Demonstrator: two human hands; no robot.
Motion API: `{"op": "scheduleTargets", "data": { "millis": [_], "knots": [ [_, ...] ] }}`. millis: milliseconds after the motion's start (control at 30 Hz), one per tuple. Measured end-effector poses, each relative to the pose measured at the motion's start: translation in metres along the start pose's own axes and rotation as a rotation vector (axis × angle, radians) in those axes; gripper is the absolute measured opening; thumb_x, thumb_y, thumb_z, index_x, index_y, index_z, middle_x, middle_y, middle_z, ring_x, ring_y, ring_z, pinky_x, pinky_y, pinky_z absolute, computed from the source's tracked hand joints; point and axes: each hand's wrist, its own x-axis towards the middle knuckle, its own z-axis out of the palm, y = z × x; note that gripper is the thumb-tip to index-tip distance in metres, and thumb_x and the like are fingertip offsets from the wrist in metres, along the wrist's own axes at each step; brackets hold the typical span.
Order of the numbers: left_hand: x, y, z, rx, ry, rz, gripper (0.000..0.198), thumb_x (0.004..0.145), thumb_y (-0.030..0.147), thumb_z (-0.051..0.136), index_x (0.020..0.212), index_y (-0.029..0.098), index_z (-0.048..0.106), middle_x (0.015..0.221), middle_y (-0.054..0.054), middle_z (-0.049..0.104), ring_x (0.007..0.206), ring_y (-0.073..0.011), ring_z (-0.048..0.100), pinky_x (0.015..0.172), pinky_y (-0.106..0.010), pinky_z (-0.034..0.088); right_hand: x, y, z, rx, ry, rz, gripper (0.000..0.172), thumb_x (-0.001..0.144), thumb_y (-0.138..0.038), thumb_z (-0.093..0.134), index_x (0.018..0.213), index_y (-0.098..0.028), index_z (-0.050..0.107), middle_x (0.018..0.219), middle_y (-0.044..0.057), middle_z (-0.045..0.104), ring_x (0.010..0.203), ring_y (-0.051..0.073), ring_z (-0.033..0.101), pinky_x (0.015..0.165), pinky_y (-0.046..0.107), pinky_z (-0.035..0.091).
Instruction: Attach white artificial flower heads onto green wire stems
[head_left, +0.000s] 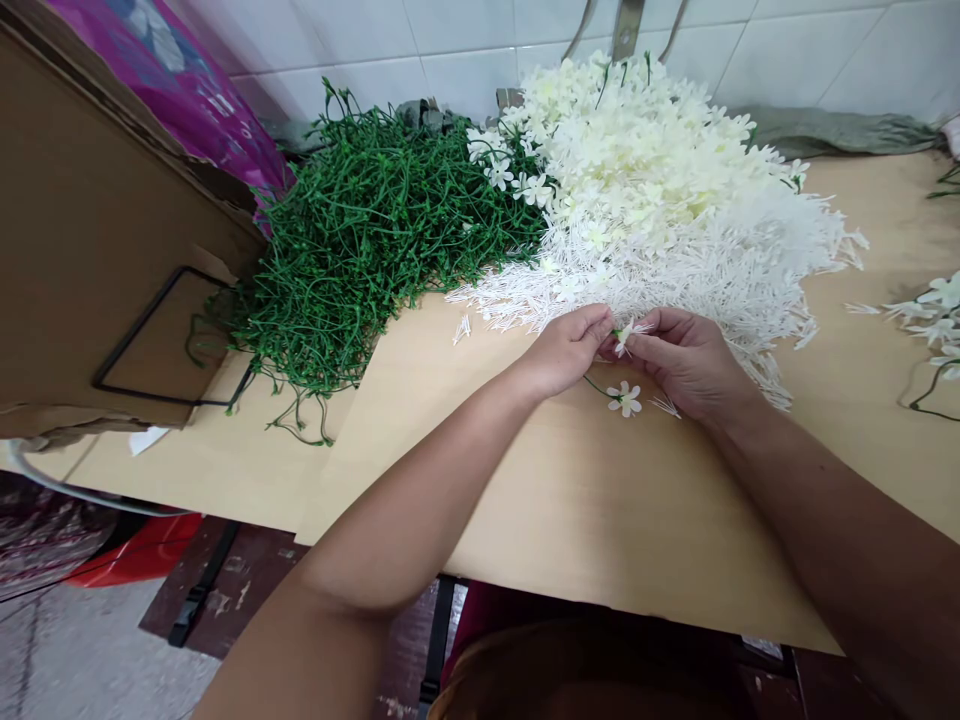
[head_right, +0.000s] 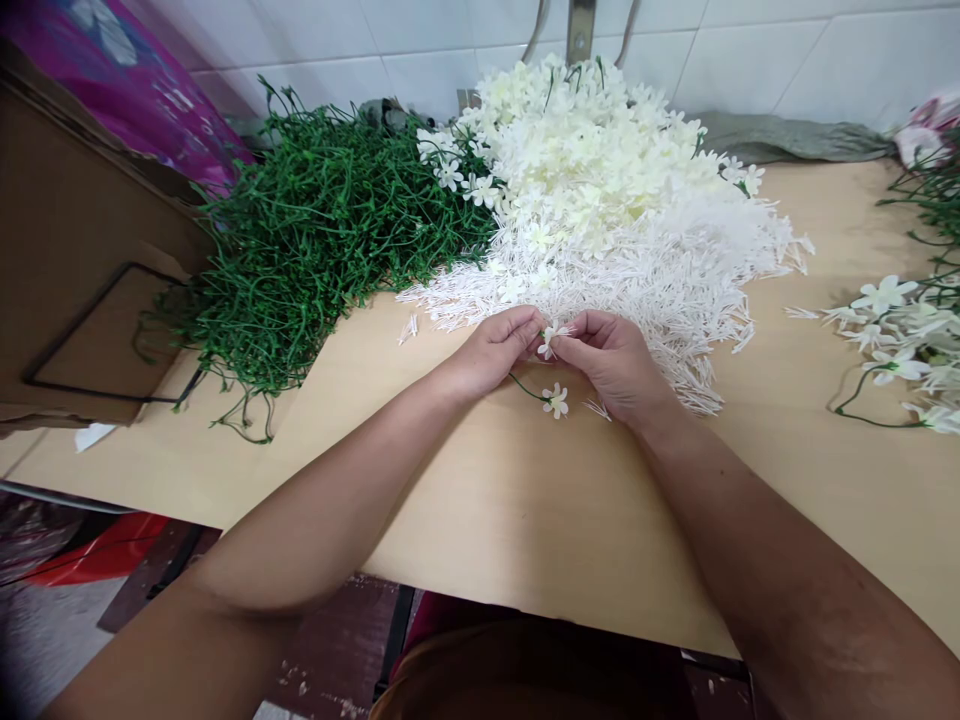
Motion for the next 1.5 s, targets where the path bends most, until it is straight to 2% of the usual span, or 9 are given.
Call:
{"op": "scheduleTargets", "data": {
  "millis": [233,467,700,800,900,1000,1133,1267,1500],
  "knots": [
    [0.0,0.004,-0.002,0.147,-0.016,0.003,0.033,0.094,0.017,0.047,0.061,0.018,0.041,0.061,0.004,0.043,0.062,-0.0109,0.039,0.066,-0.026,0.031,0.0,-0.004,0.002,0.02,0.02,0.048,0.037,0.045,-0.032,0.095,0.056,-0.019,0.062,0.057,-0.004,0.067,0.055,0.011,0.065,0.056,0.023,0.053],
    [0.0,-0.003,-0.001,0.388,-0.016,0.028,0.022,0.088,0.01,0.041,0.069,0.019,0.044,0.064,0.003,0.046,0.066,-0.0126,0.043,0.065,-0.026,0.032,-0.001,-0.006,0.005,-0.065,0.062,0.053,0.034,0.048,-0.026,0.091,0.056,-0.019,0.059,0.055,-0.003,0.064,0.054,0.011,0.063,0.053,0.023,0.051],
    [0.0,-0.001,0.002,0.467,-0.008,0.022,0.021,0.091,0.018,0.04,0.07,0.02,0.044,0.068,0.001,0.05,0.068,-0.0142,0.046,0.068,-0.028,0.034,-0.001,-0.005,0.006,-0.123,0.112,0.09,0.037,0.044,-0.026,0.092,0.057,-0.019,0.058,0.054,-0.003,0.063,0.05,0.011,0.06,0.048,0.023,0.05],
    [-0.001,-0.002,0.002,0.413,0.002,0.027,0.023,0.093,0.023,0.04,0.071,0.02,0.045,0.069,0.001,0.052,0.07,-0.014,0.048,0.07,-0.028,0.037,0.001,-0.004,0.007,-0.07,0.119,0.071,0.038,0.041,-0.027,0.093,0.055,-0.019,0.058,0.053,-0.003,0.063,0.051,0.011,0.061,0.051,0.024,0.052],
    [-0.003,0.0,0.0,0.261,-0.03,0.018,0.025,0.093,0.028,0.041,0.071,0.018,0.047,0.072,0.0,0.054,0.073,-0.0135,0.05,0.071,-0.026,0.039,0.002,-0.004,0.007,-0.034,0.094,0.041,0.038,0.043,-0.029,0.093,0.055,-0.019,0.058,0.054,-0.004,0.063,0.053,0.011,0.062,0.056,0.024,0.053],
    [-0.005,0.005,-0.005,0.143,-0.075,-0.024,0.022,0.089,0.023,0.041,0.07,0.017,0.05,0.068,0.001,0.051,0.07,-0.0123,0.048,0.069,-0.025,0.038,0.002,-0.004,0.004,-0.006,0.057,0.043,0.039,0.045,-0.032,0.093,0.056,-0.02,0.058,0.056,-0.004,0.064,0.054,0.012,0.062,0.058,0.026,0.053],
    [-0.007,0.011,-0.009,0.165,-0.113,-0.045,0.021,0.083,0.016,0.039,0.065,0.017,0.05,0.064,0.003,0.046,0.066,-0.0115,0.043,0.068,-0.026,0.035,0.003,-0.006,-0.001,0.022,0.006,0.062,0.039,0.045,-0.036,0.094,0.057,-0.02,0.06,0.059,-0.002,0.065,0.058,0.014,0.064,0.065,0.031,0.056],
    [-0.007,0.01,-0.01,0.18,-0.126,-0.002,0.019,0.082,0.016,0.039,0.065,0.018,0.048,0.066,0.003,0.047,0.068,-0.0115,0.043,0.068,-0.026,0.034,0.003,-0.009,-0.003,0.001,-0.043,0.063,0.04,0.046,-0.04,0.094,0.058,-0.021,0.061,0.061,-0.002,0.066,0.063,0.016,0.067,0.074,0.037,0.059],
    [-0.005,0.006,-0.009,0.154,-0.154,-0.007,0.019,0.081,0.016,0.039,0.069,0.017,0.052,0.066,0.002,0.046,0.066,-0.0113,0.041,0.062,-0.025,0.032,0.0,-0.014,0.001,-0.03,-0.03,0.1,0.042,0.043,-0.039,0.095,0.055,-0.021,0.059,0.058,-0.003,0.065,0.058,0.014,0.065,0.063,0.03,0.057]
  ]
}}
